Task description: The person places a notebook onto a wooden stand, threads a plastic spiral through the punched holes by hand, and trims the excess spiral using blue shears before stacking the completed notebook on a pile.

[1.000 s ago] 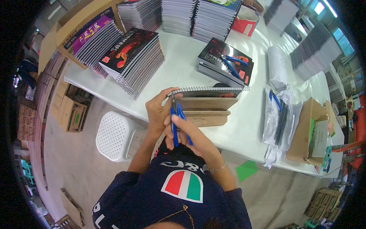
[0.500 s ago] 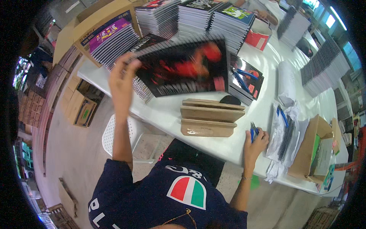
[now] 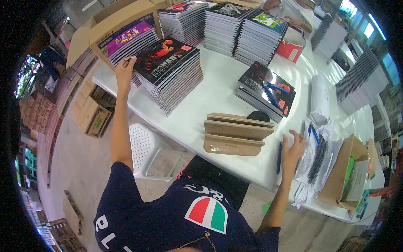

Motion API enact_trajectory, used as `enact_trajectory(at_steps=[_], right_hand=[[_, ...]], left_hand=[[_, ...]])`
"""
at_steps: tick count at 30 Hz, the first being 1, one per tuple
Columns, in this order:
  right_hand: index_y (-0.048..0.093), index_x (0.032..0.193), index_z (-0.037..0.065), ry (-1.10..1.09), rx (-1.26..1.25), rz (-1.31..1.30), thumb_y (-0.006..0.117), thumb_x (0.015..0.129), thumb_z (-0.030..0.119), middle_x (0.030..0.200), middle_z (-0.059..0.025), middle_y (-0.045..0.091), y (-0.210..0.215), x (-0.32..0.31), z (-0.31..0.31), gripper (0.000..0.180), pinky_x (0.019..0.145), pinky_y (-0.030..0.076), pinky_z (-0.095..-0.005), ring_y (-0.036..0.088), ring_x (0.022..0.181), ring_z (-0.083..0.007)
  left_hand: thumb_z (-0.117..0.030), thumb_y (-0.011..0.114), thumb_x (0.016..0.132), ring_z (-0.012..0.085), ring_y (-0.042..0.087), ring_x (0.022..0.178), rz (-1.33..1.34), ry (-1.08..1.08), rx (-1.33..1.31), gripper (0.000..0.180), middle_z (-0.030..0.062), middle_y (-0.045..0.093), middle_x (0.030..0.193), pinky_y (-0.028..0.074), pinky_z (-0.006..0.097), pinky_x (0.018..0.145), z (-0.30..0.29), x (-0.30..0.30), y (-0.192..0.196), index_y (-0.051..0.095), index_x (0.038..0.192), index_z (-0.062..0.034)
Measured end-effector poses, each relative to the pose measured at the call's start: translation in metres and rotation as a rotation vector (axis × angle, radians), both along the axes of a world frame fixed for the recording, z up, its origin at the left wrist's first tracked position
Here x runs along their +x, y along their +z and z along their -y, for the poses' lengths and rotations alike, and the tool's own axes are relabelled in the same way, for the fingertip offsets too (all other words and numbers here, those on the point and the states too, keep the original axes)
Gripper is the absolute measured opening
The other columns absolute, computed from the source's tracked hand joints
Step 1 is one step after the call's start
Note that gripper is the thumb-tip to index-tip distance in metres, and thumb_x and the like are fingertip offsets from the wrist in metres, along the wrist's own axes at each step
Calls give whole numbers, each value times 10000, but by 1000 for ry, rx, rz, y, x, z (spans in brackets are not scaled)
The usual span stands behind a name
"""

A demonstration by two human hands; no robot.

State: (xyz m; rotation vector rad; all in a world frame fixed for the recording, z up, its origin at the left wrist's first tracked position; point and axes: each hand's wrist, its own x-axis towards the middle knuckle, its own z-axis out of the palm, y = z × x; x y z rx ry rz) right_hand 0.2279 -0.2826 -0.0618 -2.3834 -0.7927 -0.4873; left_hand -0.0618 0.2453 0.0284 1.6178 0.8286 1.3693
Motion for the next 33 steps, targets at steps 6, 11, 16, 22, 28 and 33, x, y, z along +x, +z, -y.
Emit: enact_trajectory(at_steps=[6, 11, 16, 22, 28, 33], right_hand=[[648, 1106, 105, 145, 51, -84, 667, 865, 239, 1089, -161, 608, 35, 61, -38, 276, 940, 415, -426, 542, 1096, -328], [662, 1099, 83, 315, 107, -30, 639, 880, 210, 1084, -181, 635, 48, 128, -91, 255, 924, 439, -416, 578, 1055, -337], [664, 1139, 72, 411, 22, -27, 605, 914, 212, 1126, -206, 638, 36, 203, -127, 272, 917, 455, -412, 613, 1030, -335], [699, 1055, -13, 509, -261, -524, 645, 900, 218, 835, -91, 694, 39, 243, -143, 284, 665, 481, -329, 606, 708, -170], [711, 915, -5, 526, -207, -689, 692, 862, 194, 704, 6, 629, 37, 245, -153, 206, 571, 402, -254, 520, 615, -78], [707, 928, -1, 456, -109, -704, 689, 867, 165, 679, 13, 616, 31, 246, -149, 178, 548, 395, -249, 509, 595, -75]], left_hand=[[-269, 744, 828, 70, 421, 642, -160, 164, 86, 342, -33, 502, 695, 353, 236, 582, 0, -4, -13, 697, 958, 44], [-314, 760, 809, 77, 443, 666, -210, 132, 35, 388, -25, 512, 703, 369, 238, 600, 0, -13, -17, 712, 973, 34], [-342, 769, 800, 86, 472, 692, -233, 132, 20, 434, -4, 556, 747, 394, 240, 636, 5, -12, -17, 712, 1006, 35], [-338, 754, 817, 104, 540, 782, -198, 50, 5, 418, 52, 654, 886, 432, 243, 716, 2, -17, -18, 716, 1042, 11], [-345, 733, 836, 112, 561, 823, -247, 67, 60, 419, 76, 679, 959, 446, 252, 757, -4, -28, -22, 704, 1108, -28], [-325, 696, 875, 114, 494, 774, -239, 211, 73, 393, 39, 590, 918, 447, 275, 722, 23, -22, -6, 675, 1179, -77]])
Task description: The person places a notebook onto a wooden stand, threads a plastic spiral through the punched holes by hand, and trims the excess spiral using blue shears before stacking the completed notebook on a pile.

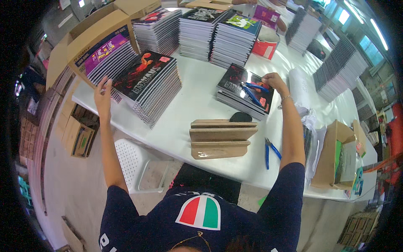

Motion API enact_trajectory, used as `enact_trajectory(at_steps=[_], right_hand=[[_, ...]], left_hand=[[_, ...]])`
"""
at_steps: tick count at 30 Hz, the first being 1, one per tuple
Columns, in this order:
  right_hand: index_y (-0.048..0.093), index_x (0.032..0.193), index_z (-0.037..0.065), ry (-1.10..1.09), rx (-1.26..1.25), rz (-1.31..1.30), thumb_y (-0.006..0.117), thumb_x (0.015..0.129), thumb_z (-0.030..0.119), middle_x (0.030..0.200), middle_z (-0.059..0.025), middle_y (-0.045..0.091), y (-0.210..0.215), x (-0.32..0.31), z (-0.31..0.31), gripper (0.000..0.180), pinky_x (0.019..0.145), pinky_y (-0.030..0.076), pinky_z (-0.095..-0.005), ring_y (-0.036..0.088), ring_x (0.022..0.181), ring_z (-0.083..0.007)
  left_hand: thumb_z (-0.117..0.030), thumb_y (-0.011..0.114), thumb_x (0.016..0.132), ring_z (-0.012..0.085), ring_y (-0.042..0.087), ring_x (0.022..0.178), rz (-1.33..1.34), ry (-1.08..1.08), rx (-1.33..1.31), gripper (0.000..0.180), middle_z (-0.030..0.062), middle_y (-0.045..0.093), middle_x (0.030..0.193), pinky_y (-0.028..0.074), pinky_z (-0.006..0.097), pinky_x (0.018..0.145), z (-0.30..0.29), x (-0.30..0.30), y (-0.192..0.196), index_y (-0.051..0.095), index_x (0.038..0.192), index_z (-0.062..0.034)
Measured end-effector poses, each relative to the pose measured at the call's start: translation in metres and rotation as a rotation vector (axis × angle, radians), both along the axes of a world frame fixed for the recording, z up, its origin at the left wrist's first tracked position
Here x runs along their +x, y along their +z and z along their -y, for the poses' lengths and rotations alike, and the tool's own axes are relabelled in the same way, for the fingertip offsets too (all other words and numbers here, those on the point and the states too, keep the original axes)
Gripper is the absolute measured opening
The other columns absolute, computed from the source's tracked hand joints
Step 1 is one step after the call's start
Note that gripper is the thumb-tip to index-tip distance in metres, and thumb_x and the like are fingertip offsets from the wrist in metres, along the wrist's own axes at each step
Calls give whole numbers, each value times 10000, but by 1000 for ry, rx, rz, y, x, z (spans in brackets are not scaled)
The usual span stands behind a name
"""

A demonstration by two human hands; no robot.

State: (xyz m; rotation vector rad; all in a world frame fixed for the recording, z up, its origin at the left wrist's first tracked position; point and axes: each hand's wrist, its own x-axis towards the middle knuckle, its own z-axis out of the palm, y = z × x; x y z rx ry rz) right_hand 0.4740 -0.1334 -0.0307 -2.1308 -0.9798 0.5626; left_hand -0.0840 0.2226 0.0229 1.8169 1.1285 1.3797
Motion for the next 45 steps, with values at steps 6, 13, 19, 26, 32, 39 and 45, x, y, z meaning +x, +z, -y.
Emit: enact_trajectory(at_steps=[6, 13, 19, 26, 32, 39, 45], right_hand=[[718, 945, 79, -105, 159, 454, 691, 830, 190, 717, -51, 641, -1, 0, 11, 162, 611, 454, -323, 604, 664, -188], [558, 1139, 144, -23, 101, 866, 582, 837, 64, 928, -177, 666, 65, -74, -7, 313, 723, 477, -458, 629, 875, -389], [558, 1152, 134, -210, 311, 1019, 546, 808, -7, 1038, -149, 676, 122, -125, 31, 372, 753, 480, -454, 634, 936, -372], [611, 1095, 17, -208, 604, 576, 592, 914, 85, 973, -88, 655, 125, -164, 111, 194, 822, 459, -274, 591, 920, -132], [611, 1070, -13, -159, 527, 467, 585, 909, 55, 973, -55, 640, 117, -207, 154, 177, 835, 445, -263, 565, 914, -126], [620, 1052, -9, -92, 478, 535, 569, 863, -49, 958, -107, 648, 123, -228, 156, 200, 844, 448, -310, 597, 905, -221], [617, 1059, -16, 151, 443, 591, 556, 849, -81, 1039, -125, 647, 118, -240, 119, 229, 832, 483, -311, 627, 903, -228]], left_hand=[[-262, 664, 897, 112, 474, 855, 81, 67, 235, 339, 19, 531, 994, 400, 263, 765, 42, -10, 32, 654, 1206, -126], [-219, 638, 914, 100, 502, 903, 177, 60, 251, 255, 3, 561, 1059, 388, 271, 784, 82, -42, 54, 672, 1136, -98], [-152, 603, 940, 127, 530, 1009, 237, 6, 295, 217, 57, 590, 1119, 409, 282, 894, 108, -31, 57, 638, 1116, -28], [-69, 591, 933, 123, 519, 1009, 294, -119, 262, 122, 47, 571, 1079, 403, 284, 888, 151, -8, 47, 635, 1034, -15], [-33, 581, 929, 118, 508, 986, 313, -298, 160, 97, 37, 551, 1064, 393, 268, 886, 178, 19, 33, 615, 1018, -16], [-27, 568, 933, 121, 496, 992, 341, -438, -19, 96, 34, 532, 1053, 385, 266, 905, 203, 39, 3, 615, 1016, -14], [-74, 640, 892, 147, 510, 1026, 270, -659, -251, 269, 49, 521, 1104, 390, 277, 920, 224, 57, -27, 585, 1152, -34]])
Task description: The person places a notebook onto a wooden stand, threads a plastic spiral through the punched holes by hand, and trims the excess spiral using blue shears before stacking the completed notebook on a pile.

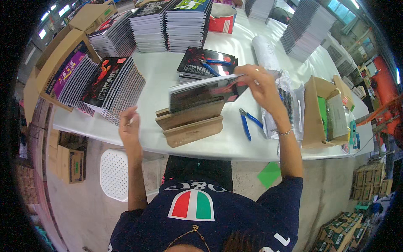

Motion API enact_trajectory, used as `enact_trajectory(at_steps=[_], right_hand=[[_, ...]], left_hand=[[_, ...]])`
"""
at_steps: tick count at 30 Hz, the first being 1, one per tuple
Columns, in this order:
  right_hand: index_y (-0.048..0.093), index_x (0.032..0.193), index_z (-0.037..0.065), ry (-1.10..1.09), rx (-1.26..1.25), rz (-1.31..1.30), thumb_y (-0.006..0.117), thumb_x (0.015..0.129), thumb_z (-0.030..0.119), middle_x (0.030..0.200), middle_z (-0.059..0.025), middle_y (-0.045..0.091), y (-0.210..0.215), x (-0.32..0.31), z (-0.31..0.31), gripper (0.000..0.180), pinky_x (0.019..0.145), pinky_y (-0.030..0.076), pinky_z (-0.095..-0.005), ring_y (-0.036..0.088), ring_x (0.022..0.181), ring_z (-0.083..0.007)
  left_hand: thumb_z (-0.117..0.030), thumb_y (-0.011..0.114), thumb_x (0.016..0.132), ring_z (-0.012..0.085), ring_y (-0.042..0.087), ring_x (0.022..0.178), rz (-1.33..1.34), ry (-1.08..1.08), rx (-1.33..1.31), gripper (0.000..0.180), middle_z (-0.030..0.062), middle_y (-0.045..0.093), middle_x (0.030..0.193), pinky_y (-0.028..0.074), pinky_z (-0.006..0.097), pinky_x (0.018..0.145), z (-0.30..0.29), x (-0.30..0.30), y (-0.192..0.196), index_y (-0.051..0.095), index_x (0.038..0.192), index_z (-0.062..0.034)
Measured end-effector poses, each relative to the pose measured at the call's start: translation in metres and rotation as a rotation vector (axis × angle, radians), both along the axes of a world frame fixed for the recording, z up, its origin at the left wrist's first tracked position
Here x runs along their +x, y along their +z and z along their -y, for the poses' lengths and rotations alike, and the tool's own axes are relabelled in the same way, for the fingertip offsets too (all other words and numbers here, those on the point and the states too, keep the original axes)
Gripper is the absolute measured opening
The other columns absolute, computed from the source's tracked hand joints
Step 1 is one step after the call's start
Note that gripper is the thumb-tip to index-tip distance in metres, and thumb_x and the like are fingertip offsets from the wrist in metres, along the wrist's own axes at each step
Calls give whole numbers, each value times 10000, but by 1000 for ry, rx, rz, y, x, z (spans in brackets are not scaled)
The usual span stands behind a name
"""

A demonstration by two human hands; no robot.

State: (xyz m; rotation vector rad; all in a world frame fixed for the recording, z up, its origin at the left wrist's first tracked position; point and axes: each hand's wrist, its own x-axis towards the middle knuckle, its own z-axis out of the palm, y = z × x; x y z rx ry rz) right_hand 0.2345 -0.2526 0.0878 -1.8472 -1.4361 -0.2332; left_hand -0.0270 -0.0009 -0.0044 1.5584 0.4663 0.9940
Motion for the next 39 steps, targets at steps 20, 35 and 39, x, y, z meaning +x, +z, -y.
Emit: enact_trajectory(at_steps=[20, 35, 39], right_hand=[[657, 944, 22, -1565, -553, -61, 683, 827, 274, 1066, -211, 583, -165, 21, 199, 279, 856, 430, -497, 512, 1063, -410], [602, 945, -14, -1371, 369, -161, 615, 912, 145, 890, -114, 654, -160, 18, 215, 163, 733, 466, -314, 619, 835, -197], [600, 1028, 10, -877, 792, -561, 590, 963, 160, 905, -2, 608, -123, 7, 194, 163, 743, 449, -222, 573, 819, -98]], left_hand=[[-76, 737, 800, 219, 456, 1249, -86, -260, 113, 760, 126, 453, 1391, 344, 344, 1083, -45, 44, -29, 344, 1450, -61], [-202, 548, 965, 264, 341, 1350, -152, 124, 429, 544, 174, 350, 1458, 245, 404, 1120, 1, 50, 6, 341, 1448, -62], [-201, 652, 891, 314, 292, 1367, -138, 208, 675, 559, 175, 366, 1425, 216, 467, 1118, 27, 48, 16, 431, 1386, -62]])
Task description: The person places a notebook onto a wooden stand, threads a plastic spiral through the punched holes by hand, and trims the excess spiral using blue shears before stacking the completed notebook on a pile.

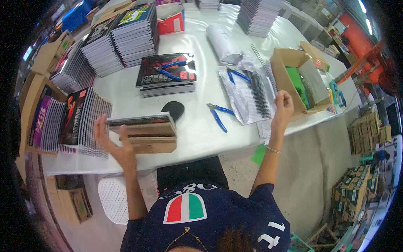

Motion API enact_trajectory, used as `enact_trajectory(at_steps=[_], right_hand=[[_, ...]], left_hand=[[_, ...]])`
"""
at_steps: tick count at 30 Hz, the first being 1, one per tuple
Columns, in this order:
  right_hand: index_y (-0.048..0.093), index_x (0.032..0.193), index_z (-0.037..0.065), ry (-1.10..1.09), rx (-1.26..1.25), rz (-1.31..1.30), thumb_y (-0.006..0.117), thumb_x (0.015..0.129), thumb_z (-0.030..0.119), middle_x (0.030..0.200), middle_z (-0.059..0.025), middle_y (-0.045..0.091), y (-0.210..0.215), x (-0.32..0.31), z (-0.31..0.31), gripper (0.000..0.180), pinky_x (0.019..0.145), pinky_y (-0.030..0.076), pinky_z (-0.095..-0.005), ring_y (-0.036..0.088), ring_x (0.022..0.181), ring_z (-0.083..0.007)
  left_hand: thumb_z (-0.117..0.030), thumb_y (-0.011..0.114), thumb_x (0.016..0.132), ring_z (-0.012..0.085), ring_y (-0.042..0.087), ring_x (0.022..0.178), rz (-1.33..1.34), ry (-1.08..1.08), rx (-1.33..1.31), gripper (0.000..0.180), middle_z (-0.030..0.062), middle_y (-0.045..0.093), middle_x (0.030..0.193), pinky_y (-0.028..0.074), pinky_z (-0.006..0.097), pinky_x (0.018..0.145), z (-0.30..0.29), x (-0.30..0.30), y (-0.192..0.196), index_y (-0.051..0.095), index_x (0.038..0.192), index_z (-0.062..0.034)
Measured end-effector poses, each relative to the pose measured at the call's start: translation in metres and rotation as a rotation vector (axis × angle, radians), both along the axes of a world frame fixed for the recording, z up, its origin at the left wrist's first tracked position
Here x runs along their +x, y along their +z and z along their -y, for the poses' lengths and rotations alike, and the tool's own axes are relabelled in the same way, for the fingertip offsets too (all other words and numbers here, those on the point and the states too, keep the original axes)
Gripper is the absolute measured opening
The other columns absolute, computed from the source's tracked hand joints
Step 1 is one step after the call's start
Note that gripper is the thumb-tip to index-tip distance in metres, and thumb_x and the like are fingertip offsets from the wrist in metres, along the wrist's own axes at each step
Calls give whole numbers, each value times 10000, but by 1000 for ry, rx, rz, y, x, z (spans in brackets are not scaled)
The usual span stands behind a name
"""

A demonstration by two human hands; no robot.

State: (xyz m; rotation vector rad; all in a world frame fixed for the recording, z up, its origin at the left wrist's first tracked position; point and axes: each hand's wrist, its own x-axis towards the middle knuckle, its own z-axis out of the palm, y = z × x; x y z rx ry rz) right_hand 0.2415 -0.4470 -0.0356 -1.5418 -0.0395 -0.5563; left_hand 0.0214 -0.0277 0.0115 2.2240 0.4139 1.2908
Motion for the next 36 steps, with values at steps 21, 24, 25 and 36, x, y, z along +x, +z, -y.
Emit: enact_trajectory(at_steps=[21, 24, 25, 36], right_hand=[[632, 1023, 3, 841, -487, 12, 636, 882, 88, 942, -81, 651, 63, -91, -214, 165, 745, 453, -288, 586, 835, -163], [652, 1007, 19, 836, -528, 63, 669, 848, 77, 933, -68, 644, 69, -91, -214, 170, 763, 439, -289, 577, 844, -157], [656, 1008, 26, 832, -546, 88, 675, 836, 73, 931, -69, 643, 71, -91, -213, 179, 766, 436, -296, 580, 849, -166], [647, 936, 80, 848, -728, 341, 654, 786, 33, 958, -48, 612, 74, -102, -208, 157, 837, 393, -367, 559, 914, -252]], left_hand=[[-322, 717, 791, 230, 497, 1094, -269, -145, 226, 272, 39, 559, 963, 31, 634, 1125, 55, 48, -5, 598, 894, -100], [-317, 731, 780, 217, 501, 1043, -259, -149, 228, 267, 24, 549, 939, 27, 623, 1131, 55, 47, -7, 601, 886, -108], [-311, 738, 771, 214, 503, 1051, -241, -158, 227, 266, 17, 551, 941, 22, 620, 1132, 54, 46, -8, 602, 886, -114], [-180, 802, 650, 184, 503, 1124, -91, -193, 129, 289, -42, 571, 971, -48, 581, 1148, 55, 33, -41, 634, 885, -191]])
